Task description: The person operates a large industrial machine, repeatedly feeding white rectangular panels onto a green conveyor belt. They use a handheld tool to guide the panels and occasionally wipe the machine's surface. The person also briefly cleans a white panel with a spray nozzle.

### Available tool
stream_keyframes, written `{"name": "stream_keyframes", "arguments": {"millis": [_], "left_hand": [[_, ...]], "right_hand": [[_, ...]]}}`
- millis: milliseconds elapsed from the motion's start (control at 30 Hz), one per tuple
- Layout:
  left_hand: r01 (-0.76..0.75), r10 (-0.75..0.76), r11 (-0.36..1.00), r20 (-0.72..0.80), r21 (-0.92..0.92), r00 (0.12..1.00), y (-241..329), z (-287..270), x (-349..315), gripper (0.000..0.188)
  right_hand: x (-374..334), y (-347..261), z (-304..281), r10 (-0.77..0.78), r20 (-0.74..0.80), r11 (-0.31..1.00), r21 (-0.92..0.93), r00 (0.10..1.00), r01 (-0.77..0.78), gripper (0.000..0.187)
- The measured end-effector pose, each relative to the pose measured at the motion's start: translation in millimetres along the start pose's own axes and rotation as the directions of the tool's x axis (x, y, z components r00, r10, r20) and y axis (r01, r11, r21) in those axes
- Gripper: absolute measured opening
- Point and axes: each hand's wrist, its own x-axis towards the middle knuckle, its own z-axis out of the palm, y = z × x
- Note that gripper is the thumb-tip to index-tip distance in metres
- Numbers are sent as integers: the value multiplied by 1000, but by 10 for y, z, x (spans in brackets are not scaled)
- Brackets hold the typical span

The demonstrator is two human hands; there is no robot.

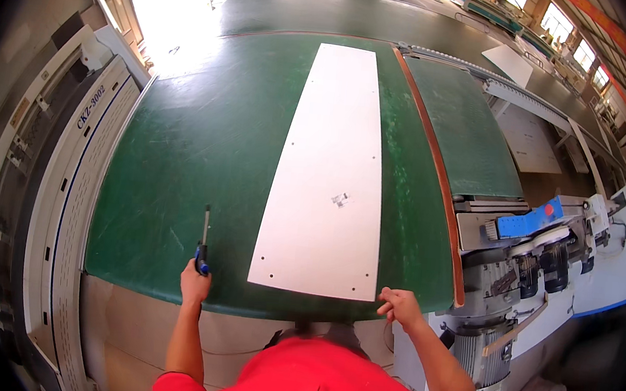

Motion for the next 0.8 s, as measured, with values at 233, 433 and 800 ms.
{"name": "stream_keyframes", "arguments": {"millis": [233, 433, 800], "left_hand": [[-140, 171, 980, 232, -142, 958, 297, -178, -429, 23], [-262, 231, 965, 496, -6, 837, 721, 298, -659, 21], [-24, 110, 988, 596, -151, 795, 889, 386, -193, 20]], "right_hand": [[200, 472, -188, -23, -94, 994, 108, 995, 33, 34], [36, 396, 628, -143, 93, 989, 53, 985, 139, 21], [-118, 397, 247, -181, -83, 976, 108, 980, 190, 19]]}}
